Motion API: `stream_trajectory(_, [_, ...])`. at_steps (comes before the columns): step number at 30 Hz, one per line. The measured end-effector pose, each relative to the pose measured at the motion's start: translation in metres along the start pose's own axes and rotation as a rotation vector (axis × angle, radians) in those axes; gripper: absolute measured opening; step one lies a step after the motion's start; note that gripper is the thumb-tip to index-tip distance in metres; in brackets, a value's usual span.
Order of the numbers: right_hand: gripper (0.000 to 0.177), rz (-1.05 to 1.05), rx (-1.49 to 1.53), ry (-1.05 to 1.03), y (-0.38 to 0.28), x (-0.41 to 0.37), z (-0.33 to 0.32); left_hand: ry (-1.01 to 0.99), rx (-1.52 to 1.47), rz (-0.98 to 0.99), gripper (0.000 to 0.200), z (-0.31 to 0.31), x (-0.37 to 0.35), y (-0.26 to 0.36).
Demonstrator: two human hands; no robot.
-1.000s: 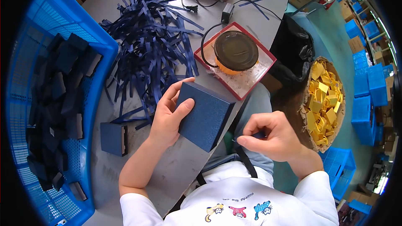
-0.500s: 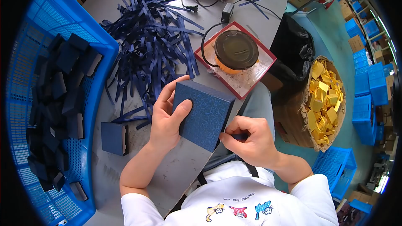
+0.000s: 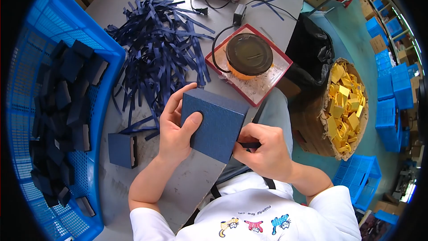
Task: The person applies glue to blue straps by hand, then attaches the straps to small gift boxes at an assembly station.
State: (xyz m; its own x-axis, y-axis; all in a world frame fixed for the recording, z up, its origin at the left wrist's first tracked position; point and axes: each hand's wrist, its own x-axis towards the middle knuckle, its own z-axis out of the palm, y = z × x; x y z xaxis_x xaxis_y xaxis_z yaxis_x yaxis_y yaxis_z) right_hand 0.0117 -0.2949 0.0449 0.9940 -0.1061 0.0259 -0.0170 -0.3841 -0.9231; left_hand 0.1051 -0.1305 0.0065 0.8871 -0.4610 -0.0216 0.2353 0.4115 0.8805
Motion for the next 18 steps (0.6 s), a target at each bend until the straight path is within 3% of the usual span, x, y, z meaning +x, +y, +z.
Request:
stream_trajectory(5, [0.014,-0.033,-0.092,-0.008,0.007,0.002,-0.004,0.005,-0.026,-0.041,0.057,0.003,0.002,-0.001])
stream_trajectory(8, [0.018,0.075,-0.012,-0.175,0.014,0.005,-0.019,-0.248,0.395,0.082,0.057,-0.009,0.015,0.01])
stream_trajectory(10, [0.017,0.083,-0.046,-0.267,0.01,0.007,-0.028,-0.449,0.576,0.024,0.056,-0.02,0.024,0.015])
stream_trajectory(14, [0.015,0.093,0.008,-0.429,0.01,0.008,-0.033,-0.532,0.56,-0.105,0.058,-0.018,0.022,0.022])
stream_trajectory(16, [0.026,-0.037,0.226,-0.251,0.02,0.011,-0.044,-0.509,0.465,-0.159,0.06,-0.028,0.023,0.019])
stream_trajectory(18, [0.021,-0.039,0.3,0.086,0.031,0.01,-0.052,-0.405,0.414,-0.149,0.062,-0.029,0.022,0.016])
